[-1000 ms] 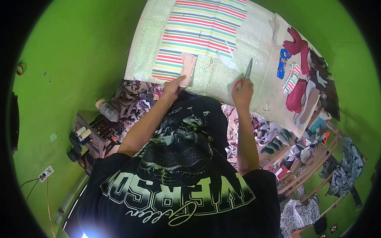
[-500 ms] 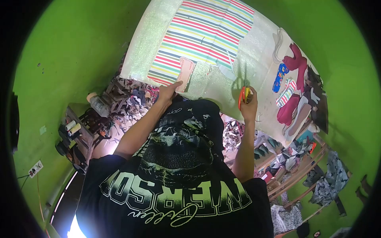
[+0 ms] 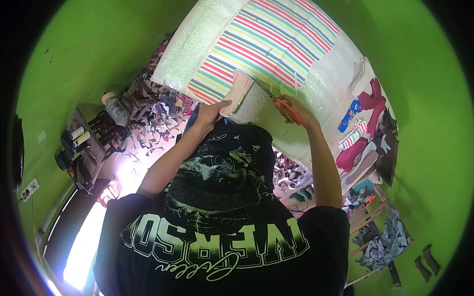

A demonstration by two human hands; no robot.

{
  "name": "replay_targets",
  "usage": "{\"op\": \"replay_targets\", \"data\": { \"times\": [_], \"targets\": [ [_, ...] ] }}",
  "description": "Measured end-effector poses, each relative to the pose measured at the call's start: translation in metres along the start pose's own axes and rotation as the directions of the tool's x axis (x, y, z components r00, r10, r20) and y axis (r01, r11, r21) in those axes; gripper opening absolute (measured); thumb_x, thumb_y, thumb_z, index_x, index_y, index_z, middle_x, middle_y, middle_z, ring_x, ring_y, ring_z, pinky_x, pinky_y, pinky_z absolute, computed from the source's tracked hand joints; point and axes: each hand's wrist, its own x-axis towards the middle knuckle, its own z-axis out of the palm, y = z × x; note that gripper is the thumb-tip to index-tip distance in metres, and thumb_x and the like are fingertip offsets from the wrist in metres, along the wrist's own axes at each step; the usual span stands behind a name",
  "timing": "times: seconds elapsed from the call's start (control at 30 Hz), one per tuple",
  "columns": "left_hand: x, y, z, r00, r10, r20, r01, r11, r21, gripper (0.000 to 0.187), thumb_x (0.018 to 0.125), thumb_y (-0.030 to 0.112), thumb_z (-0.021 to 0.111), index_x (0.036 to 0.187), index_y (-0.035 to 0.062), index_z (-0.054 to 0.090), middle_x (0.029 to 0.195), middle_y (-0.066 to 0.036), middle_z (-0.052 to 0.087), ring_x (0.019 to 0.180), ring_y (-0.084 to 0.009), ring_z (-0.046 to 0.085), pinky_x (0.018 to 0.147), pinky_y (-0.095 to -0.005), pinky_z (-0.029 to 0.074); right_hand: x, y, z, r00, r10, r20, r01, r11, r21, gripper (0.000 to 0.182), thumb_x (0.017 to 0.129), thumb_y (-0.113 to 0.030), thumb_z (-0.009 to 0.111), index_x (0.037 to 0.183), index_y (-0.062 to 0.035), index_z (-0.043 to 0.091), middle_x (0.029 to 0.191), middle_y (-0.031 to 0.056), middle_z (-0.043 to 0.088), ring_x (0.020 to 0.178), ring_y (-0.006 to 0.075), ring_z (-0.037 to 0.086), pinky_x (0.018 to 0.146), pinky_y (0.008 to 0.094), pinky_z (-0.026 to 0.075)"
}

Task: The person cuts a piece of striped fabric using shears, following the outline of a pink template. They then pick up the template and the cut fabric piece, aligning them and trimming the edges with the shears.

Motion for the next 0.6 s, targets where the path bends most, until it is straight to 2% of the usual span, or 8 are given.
{"op": "replay_targets", "data": {
  "times": [0.03,0.1,0.23,0.37,0.43,0.47,0.53,0.6],
  "targets": [
    [-0.003,0.003,0.001,0.999,-0.04,-0.002,0.04,0.999,0.003,0.03,0.078,0.004,0.08,0.103,-0.0041,0.064,0.09,-0.011,0.07,0.066,-0.0141,0.066,0.047,-0.0239,0.045,0.005,-0.002,0.001,1.0,0.001,0.006,-0.001,1.0,-0.005,0.055,0.093,-0.054,0.063,0.118,-0.005,0.057,0.07,-0.0015,0.053,0.05,0.0054,0.045,0.045,0.0229,0.037],
    [-0.004,0.005,0.002,1.0,-0.025,0.003,0.025,1.0,-0.013,0.03,0.078,0.004,0.08,0.103,-0.0039,0.064,0.09,-0.011,0.07,0.066,-0.0141,0.066,0.048,-0.0235,0.045,0.013,-0.005,0.004,0.989,-0.116,0.09,0.11,0.991,0.073,0.056,0.095,-0.055,0.059,0.118,-0.0041,0.056,0.071,-0.0007,0.051,0.049,0.0065,0.045,0.044,0.0225,0.037],
    [-0.001,0.0,-0.001,1.0,-0.002,0.009,0.003,0.999,-0.05,0.033,0.077,0.004,0.08,0.105,-0.0039,0.064,0.094,-0.012,0.07,0.071,-0.0159,0.068,0.052,-0.025,0.049,0.016,-0.005,0.01,0.994,-0.086,0.063,0.081,0.993,0.08,0.052,0.096,-0.05,0.06,0.116,-0.0021,0.056,0.07,0.0007,0.051,0.047,0.0081,0.045,0.044,0.0234,0.037],
    [0.001,-0.002,0.0,0.999,0.041,-0.015,-0.042,0.994,-0.103,0.035,0.073,0.005,0.082,0.104,-0.002,0.066,0.091,-0.009,0.07,0.071,-0.0148,0.067,0.049,-0.0246,0.048,-0.008,0.008,0.002,0.994,-0.107,0.026,0.101,0.981,0.166,0.046,0.096,-0.043,0.061,0.113,-0.0005,0.055,0.07,0.0018,0.051,0.046,0.0088,0.046,0.044,0.0238,0.037],
    [-0.003,0.002,0.0,1.0,-0.005,0.006,0.005,0.998,-0.066,0.041,0.077,0.002,0.079,0.114,-0.0035,0.061,0.101,-0.013,0.07,0.081,-0.0195,0.07,0.063,-0.0297,0.055,-0.01,0.018,0.002,0.994,-0.107,0.026,0.1,0.977,0.189,0.044,0.095,-0.041,0.062,0.112,-0.0001,0.055,0.07,0.002,0.051,0.046,0.0087,0.046,0.043,0.0239,0.037],
    [-0.002,0.001,0.0,1.0,-0.007,0.011,0.007,0.998,-0.067,0.041,0.077,0.002,0.079,0.114,-0.0035,0.061,0.101,-0.013,0.07,0.081,-0.0195,0.07,0.063,-0.0297,0.055,-0.007,0.023,0.002,0.997,-0.072,0.017,0.068,0.983,0.17,0.045,0.095,-0.041,0.063,0.112,-0.0004,0.055,0.07,0.0019,0.051,0.046,0.0087,0.046,0.044,0.0238,0.037],
    [-0.001,-0.001,0.0,1.0,0.014,0.004,-0.014,0.995,-0.095,0.035,0.073,0.004,0.081,0.103,-0.0021,0.065,0.091,-0.01,0.07,0.069,-0.0153,0.067,0.047,-0.0257,0.045,-0.003,0.02,0.004,0.999,-0.039,0.004,0.038,0.988,0.15,0.045,0.095,-0.041,0.064,0.112,-0.0006,0.055,0.07,0.0017,0.052,0.046,0.0086,0.046,0.044,0.0238,0.037],
    [-0.003,0.0,0.0,1.0,0.013,-0.001,-0.013,0.996,-0.084,0.034,0.074,0.005,0.081,0.103,-0.0018,0.065,0.09,-0.01,0.07,0.068,-0.0151,0.067,0.047,-0.0258,0.045,0.006,0.016,0.01,0.999,-0.036,0.003,0.036,0.994,0.099,0.046,0.094,-0.042,0.064,0.112,-0.0011,0.055,0.07,0.0012,0.052,0.046,0.0081,0.046,0.044,0.0233,0.038]
  ]
}}
